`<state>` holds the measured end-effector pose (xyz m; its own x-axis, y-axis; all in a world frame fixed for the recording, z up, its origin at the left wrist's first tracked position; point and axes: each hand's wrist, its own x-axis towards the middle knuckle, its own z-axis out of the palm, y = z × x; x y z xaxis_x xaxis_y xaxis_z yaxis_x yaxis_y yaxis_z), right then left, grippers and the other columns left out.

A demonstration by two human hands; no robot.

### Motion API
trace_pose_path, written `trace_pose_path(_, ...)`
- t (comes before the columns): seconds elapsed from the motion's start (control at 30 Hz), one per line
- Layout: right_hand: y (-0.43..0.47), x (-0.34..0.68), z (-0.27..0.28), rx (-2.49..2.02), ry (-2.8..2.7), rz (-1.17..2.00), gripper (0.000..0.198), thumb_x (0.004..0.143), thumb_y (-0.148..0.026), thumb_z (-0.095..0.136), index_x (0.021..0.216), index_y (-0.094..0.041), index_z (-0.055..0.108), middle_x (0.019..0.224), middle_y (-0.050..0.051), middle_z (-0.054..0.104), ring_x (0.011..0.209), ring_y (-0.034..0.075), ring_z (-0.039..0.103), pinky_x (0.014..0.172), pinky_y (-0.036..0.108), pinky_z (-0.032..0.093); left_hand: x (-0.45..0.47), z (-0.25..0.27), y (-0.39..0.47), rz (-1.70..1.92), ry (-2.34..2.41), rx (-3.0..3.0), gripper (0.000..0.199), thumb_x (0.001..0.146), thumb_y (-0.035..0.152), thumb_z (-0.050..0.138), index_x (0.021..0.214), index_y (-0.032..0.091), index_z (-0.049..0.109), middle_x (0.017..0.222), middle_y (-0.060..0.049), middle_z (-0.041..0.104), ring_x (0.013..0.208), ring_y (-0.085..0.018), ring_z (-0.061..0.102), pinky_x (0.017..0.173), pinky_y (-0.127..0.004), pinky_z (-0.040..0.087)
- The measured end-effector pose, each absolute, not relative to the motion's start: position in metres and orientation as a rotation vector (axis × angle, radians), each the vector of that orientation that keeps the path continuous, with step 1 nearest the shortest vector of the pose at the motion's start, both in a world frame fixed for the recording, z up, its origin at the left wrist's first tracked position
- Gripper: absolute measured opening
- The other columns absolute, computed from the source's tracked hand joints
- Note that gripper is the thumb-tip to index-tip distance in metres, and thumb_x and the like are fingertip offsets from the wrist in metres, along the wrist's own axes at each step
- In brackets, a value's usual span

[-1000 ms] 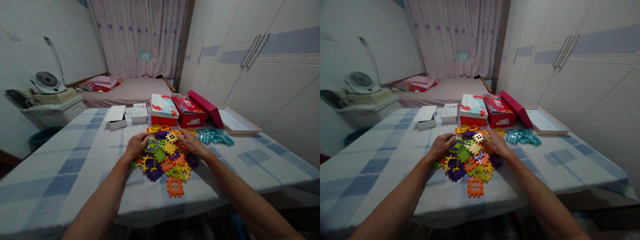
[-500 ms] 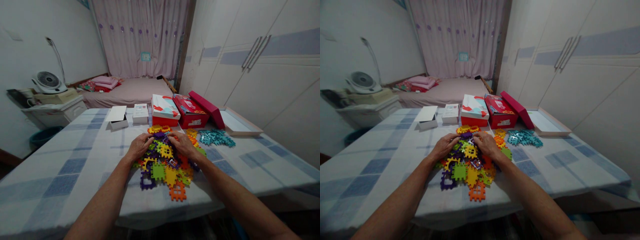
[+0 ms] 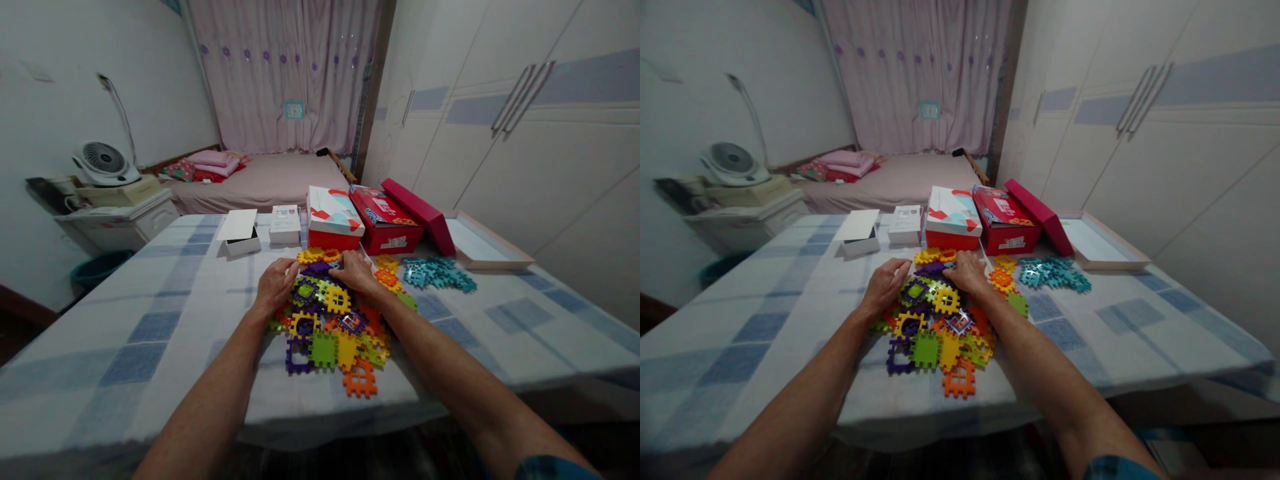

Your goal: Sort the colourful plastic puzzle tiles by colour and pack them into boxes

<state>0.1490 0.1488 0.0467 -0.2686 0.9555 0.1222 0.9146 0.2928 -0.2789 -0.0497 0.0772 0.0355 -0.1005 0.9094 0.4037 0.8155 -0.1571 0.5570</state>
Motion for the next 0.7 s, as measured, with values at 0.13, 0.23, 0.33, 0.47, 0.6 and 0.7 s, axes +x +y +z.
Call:
trace_pose_path(0.13,0.154,0.152,0.045,-1.716,-2.276,0.273,0.041,0.076,-0.043,0.059,0.108,-0.017,0.058,0.109,0.010,0.064,0.104,0.027,0.056,0.084,0.039,0.040,-0.046,0.042,0.074,1.185,1.933,2.042,0.037,0.091,0.035,0.038,0.100,0.015,0.067,0.104,-0.010,0.068,0.100,-0.021,0.060,0.093,-0.035,0.045)
trace_pose_path(0.23,0.155,0.154,0.046,-1.708,-2.312,0.259,0.035,0.078,-0.037,0.056,0.107,-0.017,0.062,0.109,0.011,0.065,0.105,0.027,0.056,0.084,0.038,0.040,-0.027,0.054,0.057,1.209,1.801,2.225,0.032,0.091,0.034,0.042,0.104,0.017,0.065,0.106,-0.010,0.067,0.103,-0.021,0.059,0.095,-0.037,0.044)
trace_pose_path(0.33,0.153,0.155,0.048,-1.668,-2.359,0.247,0.033,0.080,-0.035,0.053,0.106,-0.019,0.065,0.110,0.011,0.066,0.106,0.027,0.056,0.084,0.038,0.040,0.001,0.064,0.031,0.963,1.406,2.575,0.039,0.086,0.043,0.051,0.118,0.022,0.060,0.124,-0.009,0.060,0.117,-0.023,0.052,0.103,-0.041,0.038)
trace_pose_path(0.47,0.149,0.158,0.047,-1.600,-2.422,0.209,0.037,0.081,-0.039,0.051,0.109,-0.019,0.065,0.119,0.013,0.061,0.112,0.030,0.053,0.088,0.041,0.039,0.020,0.057,0.009,0.533,1.236,2.781,0.058,0.076,0.060,0.058,0.124,0.028,0.056,0.140,-0.009,0.048,0.132,-0.033,0.038,0.108,-0.059,0.026)
trace_pose_path(0.6,0.148,0.161,0.048,-1.545,-2.490,0.277,0.043,0.081,-0.039,0.053,0.118,-0.019,0.060,0.127,0.013,0.057,0.117,0.030,0.049,0.091,0.042,0.039,0.003,0.043,0.020,0.541,1.571,2.676,0.042,0.084,0.047,0.053,0.121,0.027,0.058,0.140,-0.011,0.048,0.130,-0.032,0.040,0.106,-0.057,0.029)
trace_pose_path(0.7,0.150,0.161,0.049,-1.540,-2.472,0.326,0.049,0.079,-0.036,0.056,0.125,-0.019,0.056,0.129,0.013,0.056,0.120,0.030,0.047,0.091,0.042,0.039,-0.017,0.038,0.035,0.709,1.792,2.534,0.036,0.086,0.039,0.051,0.117,0.023,0.061,0.132,-0.012,0.054,0.122,-0.028,0.050,0.102,-0.049,0.038)
